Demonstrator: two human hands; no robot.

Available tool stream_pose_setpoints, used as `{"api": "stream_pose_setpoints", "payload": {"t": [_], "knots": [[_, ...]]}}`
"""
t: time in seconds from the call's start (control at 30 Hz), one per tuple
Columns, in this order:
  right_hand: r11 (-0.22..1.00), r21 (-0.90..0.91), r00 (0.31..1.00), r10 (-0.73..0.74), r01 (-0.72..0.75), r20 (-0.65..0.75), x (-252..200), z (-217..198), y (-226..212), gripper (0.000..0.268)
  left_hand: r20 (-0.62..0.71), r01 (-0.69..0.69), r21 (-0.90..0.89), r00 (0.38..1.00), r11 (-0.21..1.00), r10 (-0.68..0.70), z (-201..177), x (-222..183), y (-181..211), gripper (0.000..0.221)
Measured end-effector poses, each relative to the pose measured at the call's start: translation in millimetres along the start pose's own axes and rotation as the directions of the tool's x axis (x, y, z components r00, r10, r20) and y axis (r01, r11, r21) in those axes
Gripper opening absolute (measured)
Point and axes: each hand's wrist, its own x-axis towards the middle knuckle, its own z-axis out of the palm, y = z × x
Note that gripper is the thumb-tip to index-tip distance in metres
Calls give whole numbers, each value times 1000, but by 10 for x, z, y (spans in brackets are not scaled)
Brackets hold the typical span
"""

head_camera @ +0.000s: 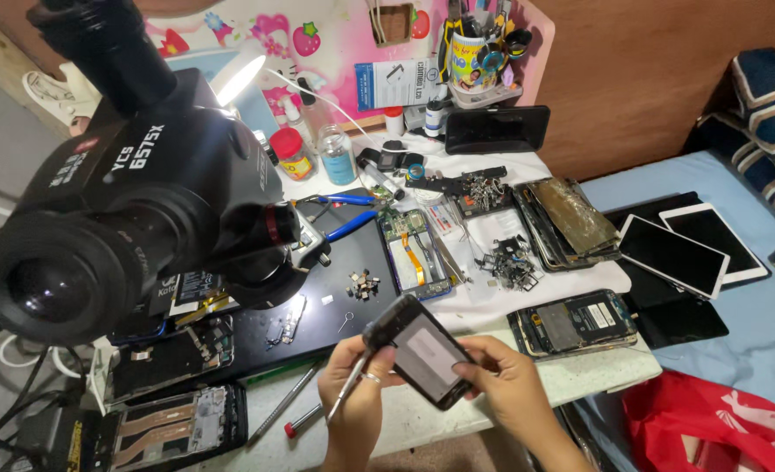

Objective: The person uses a metal spudger to pry and separate the back cover of a disassembled smartphone. They repeatedly work along the edges and corners to loosen the casing, then switch to a small brush to clean dust from the interior. The phone remains open on the workbench throughout.

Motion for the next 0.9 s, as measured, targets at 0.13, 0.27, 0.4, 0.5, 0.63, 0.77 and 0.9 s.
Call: {"api": "stream_pose_setpoints", "payload": {"t": [0.13, 0.27, 0.4, 0.5, 0.63, 0.77, 0.9], "knots": [[959, -186, 975, -222, 214, -25, -51, -103, -133, 27, 21, -130, 265, 991, 956, 128, -45, -17, 28, 21], [824, -355, 892, -447, 442, 72, -186, -185, -262, 36, 175, -358, 391, 933, 848, 313, -127, -6, 70, 22], [640, -573, 812, -578, 511, 78, -269, -152, -353, 35, 317, -560, 597, 823, 575, 472, -124, -71, 124, 30], [433, -694, 703, -695, 575, 149, -290, -130, -400, 37, 329, -614, 588, 776, 526, 538, -94, -122, 132, 29], [346, -716, 655, -728, 607, 204, -319, -115, -417, 39, 203, -430, 617, 896, 659, 396, -95, -139, 111, 22], [380, -702, 666, -723, 603, 182, -318, -97, -346, 37, 231, -466, 582, 881, 667, 414, -137, -140, 79, 13], [615, -564, 770, -635, 551, 60, -287, -77, -200, 23, 261, -468, 581, 882, 666, 392, -172, -121, 67, 12]]}}
